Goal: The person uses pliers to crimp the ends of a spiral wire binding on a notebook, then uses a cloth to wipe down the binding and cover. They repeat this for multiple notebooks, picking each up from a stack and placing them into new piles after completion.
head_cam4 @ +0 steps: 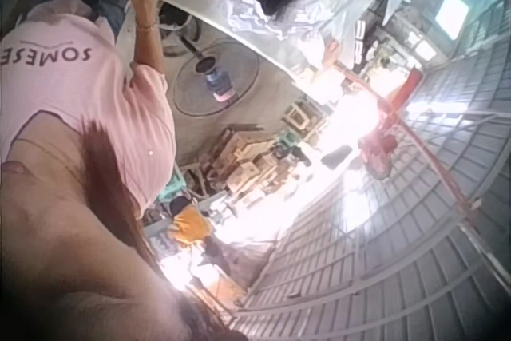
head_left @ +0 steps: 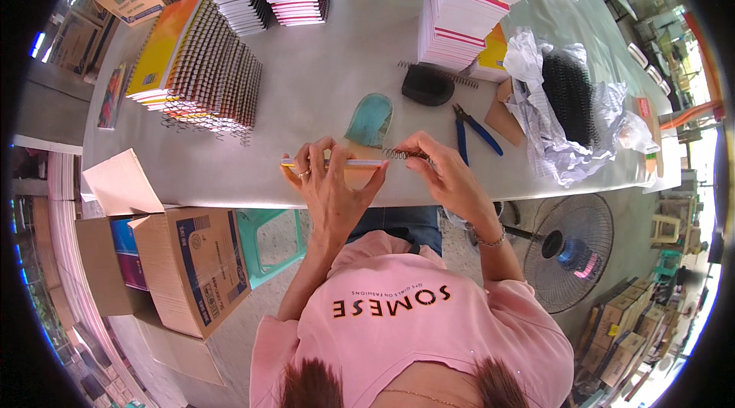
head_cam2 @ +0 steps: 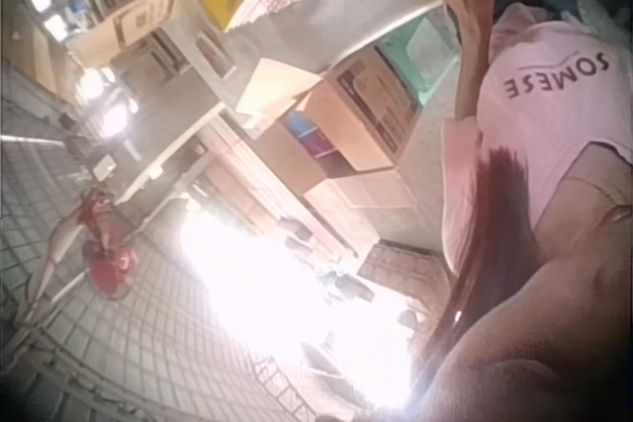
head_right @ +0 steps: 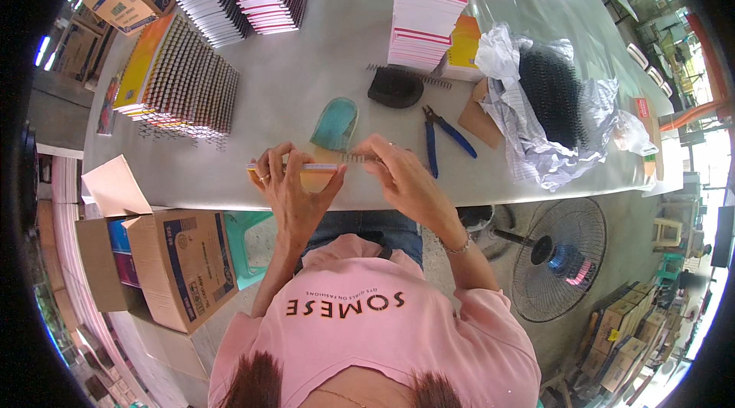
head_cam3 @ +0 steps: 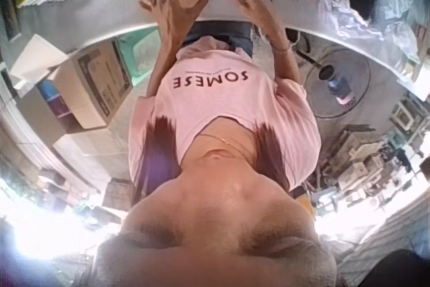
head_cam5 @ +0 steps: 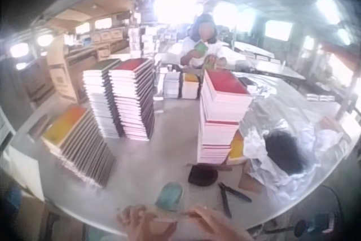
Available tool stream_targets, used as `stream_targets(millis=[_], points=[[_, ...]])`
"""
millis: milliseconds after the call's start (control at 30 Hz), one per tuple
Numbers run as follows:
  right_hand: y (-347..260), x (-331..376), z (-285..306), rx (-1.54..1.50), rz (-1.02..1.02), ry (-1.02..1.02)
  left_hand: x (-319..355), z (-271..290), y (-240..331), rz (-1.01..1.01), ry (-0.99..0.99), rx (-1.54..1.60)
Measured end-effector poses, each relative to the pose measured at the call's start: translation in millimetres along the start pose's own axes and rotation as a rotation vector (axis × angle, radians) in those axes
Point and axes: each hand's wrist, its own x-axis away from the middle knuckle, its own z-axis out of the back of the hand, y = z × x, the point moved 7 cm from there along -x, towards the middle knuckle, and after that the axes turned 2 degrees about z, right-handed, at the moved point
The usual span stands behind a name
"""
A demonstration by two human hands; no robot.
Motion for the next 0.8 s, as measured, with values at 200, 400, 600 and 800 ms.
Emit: stream_targets(millis=[200, 400, 600, 800], points=[[-6, -3, -6, 0.121, 0.054, -0.004, -2, 3, 1, -0.043, 0.036, -0.027], [-5, -5, -5, 0.063, 0.044, 0.025, -3, -1, -3, -0.026, -0.017, -0.021], [-2, 2, -9, 0.104, 0.079, 0.083, -3, -3, -4, -0.026, -0.048, -0.014], [-11, -4, -12, 0.272, 0.127, 0.086, -2, -7, -10, 0.002, -0.108, -0.03]])
